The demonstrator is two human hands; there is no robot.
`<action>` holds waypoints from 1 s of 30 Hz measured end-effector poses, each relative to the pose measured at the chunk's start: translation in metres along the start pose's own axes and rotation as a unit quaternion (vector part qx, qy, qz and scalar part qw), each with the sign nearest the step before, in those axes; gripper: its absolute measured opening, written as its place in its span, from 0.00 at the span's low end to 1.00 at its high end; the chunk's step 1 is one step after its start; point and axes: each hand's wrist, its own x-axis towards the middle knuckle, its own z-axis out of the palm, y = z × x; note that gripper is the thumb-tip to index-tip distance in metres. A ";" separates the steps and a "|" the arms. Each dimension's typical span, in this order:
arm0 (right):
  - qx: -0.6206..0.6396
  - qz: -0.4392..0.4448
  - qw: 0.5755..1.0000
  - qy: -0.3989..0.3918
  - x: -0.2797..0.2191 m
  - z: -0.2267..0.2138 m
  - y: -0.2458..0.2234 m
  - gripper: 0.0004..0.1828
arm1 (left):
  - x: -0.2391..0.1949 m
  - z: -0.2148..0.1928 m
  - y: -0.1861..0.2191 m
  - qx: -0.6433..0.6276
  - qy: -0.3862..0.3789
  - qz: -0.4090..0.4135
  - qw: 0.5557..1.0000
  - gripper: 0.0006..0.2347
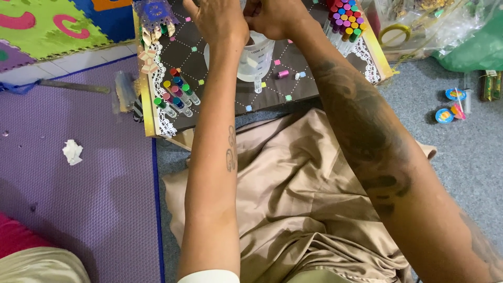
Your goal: Assembling components by placing small beads into a container and adding liquid using a syringe.
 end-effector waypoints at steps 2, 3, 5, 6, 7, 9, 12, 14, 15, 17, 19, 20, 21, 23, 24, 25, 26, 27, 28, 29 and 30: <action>0.006 0.002 1.000 0.000 -0.001 0.001 0.001 0.07 | 0.000 0.001 0.000 0.017 0.006 0.006 1.000 0.23; 0.005 -0.011 1.000 0.006 -0.001 0.001 0.001 0.09 | 0.000 0.002 0.000 0.020 -0.010 -0.004 1.000 0.23; 0.004 -0.023 1.000 0.011 -0.002 0.000 0.000 0.13 | 0.000 0.002 0.000 0.023 -0.027 -0.013 0.999 0.24; 0.010 -0.004 1.000 0.005 -0.002 -0.001 -0.001 0.10 | 0.000 0.002 0.001 0.027 -0.042 -0.015 0.999 0.27; 0.016 0.015 1.000 0.000 -0.001 -0.002 -0.002 0.08 | 0.000 0.001 0.001 0.031 -0.057 -0.017 0.998 0.29; 0.014 0.002 1.000 0.003 -0.002 -0.002 -0.002 0.08 | 0.000 0.001 0.000 0.031 -0.054 -0.013 0.998 0.28; 0.014 -0.020 1.000 0.011 -0.002 -0.003 -0.003 0.06 | -0.001 0.003 -0.001 0.030 -0.050 -0.010 0.998 0.27; 0.015 -0.028 0.999 0.016 -0.002 -0.002 -0.003 0.04 | -0.001 0.002 0.000 0.029 -0.050 -0.011 0.998 0.28; 0.016 0.002 1.000 0.001 -0.001 -0.003 -0.003 0.07 | 0.000 0.001 0.000 0.042 -0.076 -0.018 0.996 0.27; 0.017 0.032 0.999 -0.014 -0.002 -0.003 -0.004 0.12 | -0.001 0.001 0.001 0.056 -0.102 -0.025 0.993 0.25; 0.019 -0.022 0.999 0.020 -0.002 -0.003 -0.005 0.04 | -0.001 0.003 0.000 0.027 -0.050 -0.016 0.998 0.24; 0.019 -0.023 0.999 0.020 -0.002 -0.003 -0.005 0.04 | 0.000 0.001 0.000 0.027 -0.050 -0.016 0.998 0.24; 0.018 -0.016 1.000 0.020 -0.002 -0.003 -0.005 0.05 | 0.000 0.000 0.001 0.037 -0.071 -0.021 0.997 0.25; 0.017 -0.010 1.000 0.020 -0.002 -0.003 -0.004 0.06 | -0.001 0.000 0.001 0.047 -0.092 -0.026 0.994 0.27; 0.015 -0.018 1.000 0.016 -0.002 -0.002 -0.003 0.08 | -0.001 0.002 0.000 0.042 -0.070 -0.018 0.996 0.25; 0.013 -0.026 1.000 0.012 -0.002 -0.002 -0.002 0.13 | -0.001 0.004 0.000 0.038 -0.047 -0.010 0.998 0.24; 0.013 -0.026 1.000 0.012 -0.003 -0.002 -0.003 0.13 | -0.001 0.005 0.000 0.037 -0.047 -0.010 0.998 0.24; 0.015 -0.030 0.999 0.019 -0.003 -0.003 -0.005 0.09 | -0.001 0.006 -0.001 0.057 -0.074 -0.020 0.995 0.20; 0.018 -0.034 0.999 0.026 -0.003 -0.003 -0.007 0.06 | -0.001 0.007 -0.001 0.076 -0.101 -0.029 0.992 0.16; 0.018 -0.034 0.999 0.026 -0.003 -0.002 -0.005 0.06 | -0.001 0.006 0.000 0.076 -0.102 -0.029 0.991 0.16; 0.016 -0.038 0.999 0.030 -0.004 0.000 -0.003 0.08 | -0.001 0.004 0.001 0.078 -0.092 -0.025 0.992 0.20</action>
